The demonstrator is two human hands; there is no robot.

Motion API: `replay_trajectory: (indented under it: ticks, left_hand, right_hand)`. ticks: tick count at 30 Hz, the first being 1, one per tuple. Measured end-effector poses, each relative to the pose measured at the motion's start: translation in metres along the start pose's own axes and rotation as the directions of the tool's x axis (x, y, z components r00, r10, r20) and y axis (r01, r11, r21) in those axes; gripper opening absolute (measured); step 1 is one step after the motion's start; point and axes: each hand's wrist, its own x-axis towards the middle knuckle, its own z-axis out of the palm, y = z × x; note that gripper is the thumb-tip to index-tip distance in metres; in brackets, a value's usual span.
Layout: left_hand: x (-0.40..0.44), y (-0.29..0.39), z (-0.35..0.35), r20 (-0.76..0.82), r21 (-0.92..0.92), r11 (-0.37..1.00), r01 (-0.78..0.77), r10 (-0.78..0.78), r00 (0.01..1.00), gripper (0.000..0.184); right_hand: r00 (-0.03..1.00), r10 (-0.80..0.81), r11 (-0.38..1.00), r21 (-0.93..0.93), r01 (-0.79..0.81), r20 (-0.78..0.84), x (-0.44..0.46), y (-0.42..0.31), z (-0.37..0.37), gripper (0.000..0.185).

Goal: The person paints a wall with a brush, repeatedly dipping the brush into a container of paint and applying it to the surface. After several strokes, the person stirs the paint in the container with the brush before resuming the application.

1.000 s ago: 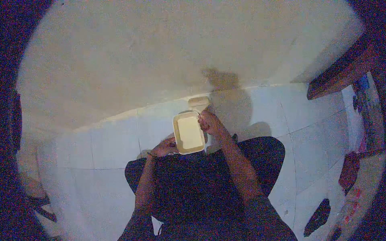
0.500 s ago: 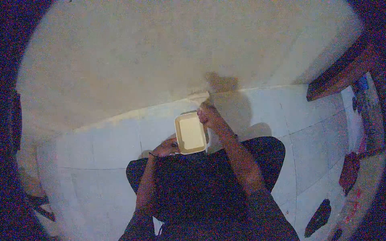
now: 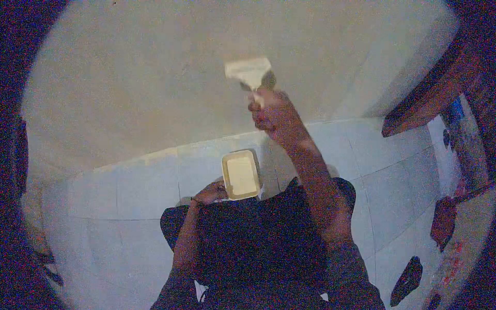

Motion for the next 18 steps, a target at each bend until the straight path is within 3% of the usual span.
replay_trajectory:
  ticks: [2,4,7,8,9,10,11,13,17,18]
  left_hand:
    - [0.001,-0.001,-0.002,-0.005,-0.001,1.000,-0.017,0.017,1.000,0.037]
    - [0.001,0.001,-0.001,0.048,-0.017,0.999,-0.043,0.044,0.998,0.036]
    - [-0.004,0.015,0.004,0.031,0.054,0.998,-0.031,0.029,0.999,0.036]
    - [-0.011,0.032,0.008,0.031,0.052,0.998,-0.031,0.030,0.999,0.036]
    - [-0.019,0.056,0.010,0.037,0.090,0.994,0.063,-0.067,0.997,0.035]
    - [-0.022,0.068,0.011,0.039,0.128,0.979,0.157,-0.164,0.986,0.034]
    - [-0.020,0.066,0.011,0.041,0.126,0.979,0.158,-0.164,0.986,0.034]
    - [-0.019,0.059,0.010,0.050,0.110,0.992,0.066,-0.072,0.996,0.034]
    - [-0.014,0.042,0.005,0.042,0.102,0.991,0.090,-0.095,0.995,0.035]
    - [-0.014,0.038,0.003,0.045,0.155,0.984,0.082,-0.090,0.995,0.036]
  right_hand:
    - [0.985,-0.167,0.982,-0.085,0.170,0.046,-0.004,-0.029,0.015,0.020]
    - [0.995,-0.024,0.997,0.080,0.016,0.102,0.002,-0.069,0.027,0.020]
    - [0.988,-0.148,0.985,0.102,0.142,0.047,0.002,-0.116,0.052,0.021]
    - [0.949,-0.289,0.955,-0.032,0.295,0.128,0.001,-0.132,0.057,0.024]
    - [0.883,-0.411,0.881,-0.151,0.449,0.225,0.001,-0.145,0.063,0.027]
    - [0.850,-0.488,0.843,-0.143,0.518,0.199,0.004,-0.155,0.069,0.025]
    - [0.811,-0.559,0.802,-0.137,0.581,0.171,0.008,-0.163,0.074,0.023]
    - [0.789,-0.603,0.774,-0.149,0.615,0.121,0.019,-0.183,0.078,0.024]
    - [0.749,-0.662,0.733,-0.203,0.649,0.002,0.028,-0.173,0.072,0.026]
    - [0.795,-0.606,0.775,-0.201,0.600,0.037,0.035,-0.170,0.062,0.028]
